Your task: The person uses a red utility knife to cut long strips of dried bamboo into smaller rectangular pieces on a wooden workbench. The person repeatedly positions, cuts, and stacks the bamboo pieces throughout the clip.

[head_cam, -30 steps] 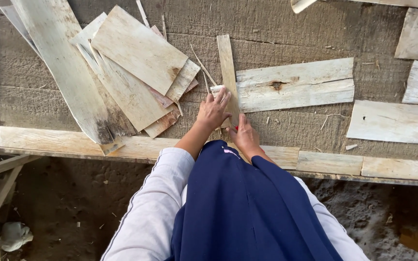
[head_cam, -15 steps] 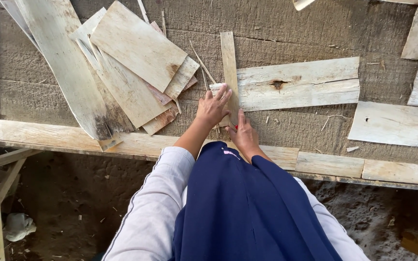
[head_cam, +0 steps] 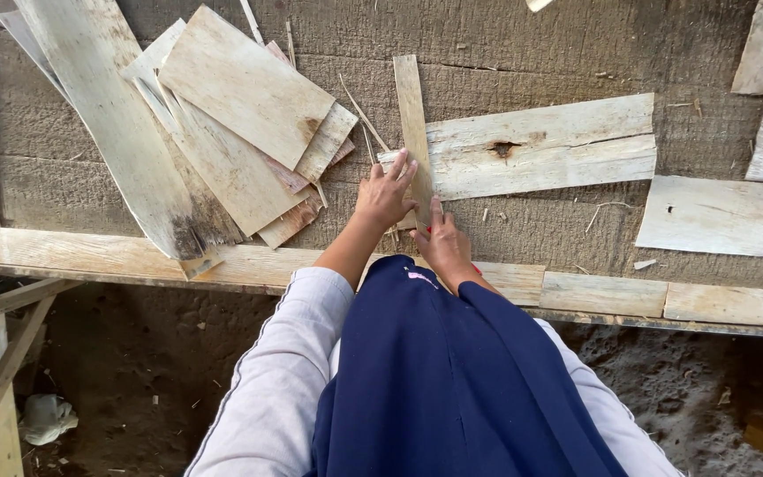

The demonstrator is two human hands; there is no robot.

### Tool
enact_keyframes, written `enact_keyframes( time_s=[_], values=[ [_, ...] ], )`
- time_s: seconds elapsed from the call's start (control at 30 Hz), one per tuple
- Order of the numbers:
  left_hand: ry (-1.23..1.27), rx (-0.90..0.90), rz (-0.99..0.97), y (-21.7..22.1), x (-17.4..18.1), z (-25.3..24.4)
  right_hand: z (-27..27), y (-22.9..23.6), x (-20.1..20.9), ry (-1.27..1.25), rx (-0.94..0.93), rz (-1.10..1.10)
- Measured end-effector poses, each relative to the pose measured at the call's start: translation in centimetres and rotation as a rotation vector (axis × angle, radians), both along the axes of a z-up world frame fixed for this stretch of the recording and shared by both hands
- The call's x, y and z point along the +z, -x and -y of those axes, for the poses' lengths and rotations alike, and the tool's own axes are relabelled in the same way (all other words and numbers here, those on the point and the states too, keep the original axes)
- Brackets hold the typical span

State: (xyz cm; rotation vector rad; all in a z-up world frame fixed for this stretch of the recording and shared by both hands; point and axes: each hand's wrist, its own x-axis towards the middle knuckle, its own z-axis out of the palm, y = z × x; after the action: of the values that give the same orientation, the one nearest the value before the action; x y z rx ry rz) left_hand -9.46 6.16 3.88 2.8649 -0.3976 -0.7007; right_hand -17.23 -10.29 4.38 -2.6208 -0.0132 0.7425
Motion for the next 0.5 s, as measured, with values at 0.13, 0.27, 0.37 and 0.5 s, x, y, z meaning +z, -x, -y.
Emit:
enact_keyframes(
  time_s=[0.13,0.27,0.37,0.5],
  values=[
    [-0.004,-0.006,0.007,0.0,-0.1,0.0,-0.1,-0.1,1.0,-0.004,-0.001,-0.018],
    [0.004,0.001,0.011,-0.1,0.4,0.1,-0.1,-0.1,1.1,-0.002,0.012,-0.024],
    [0.003,0.003,0.024,-0.1,0.7,0.2,0.0,-0.2,1.0,0.003,0.022,-0.019],
    [-0.013,-0.003,0.036,-0.1,0.6,0.4,0.1,-0.2,-0.2,0.029,0.04,-0.003]
  ],
)
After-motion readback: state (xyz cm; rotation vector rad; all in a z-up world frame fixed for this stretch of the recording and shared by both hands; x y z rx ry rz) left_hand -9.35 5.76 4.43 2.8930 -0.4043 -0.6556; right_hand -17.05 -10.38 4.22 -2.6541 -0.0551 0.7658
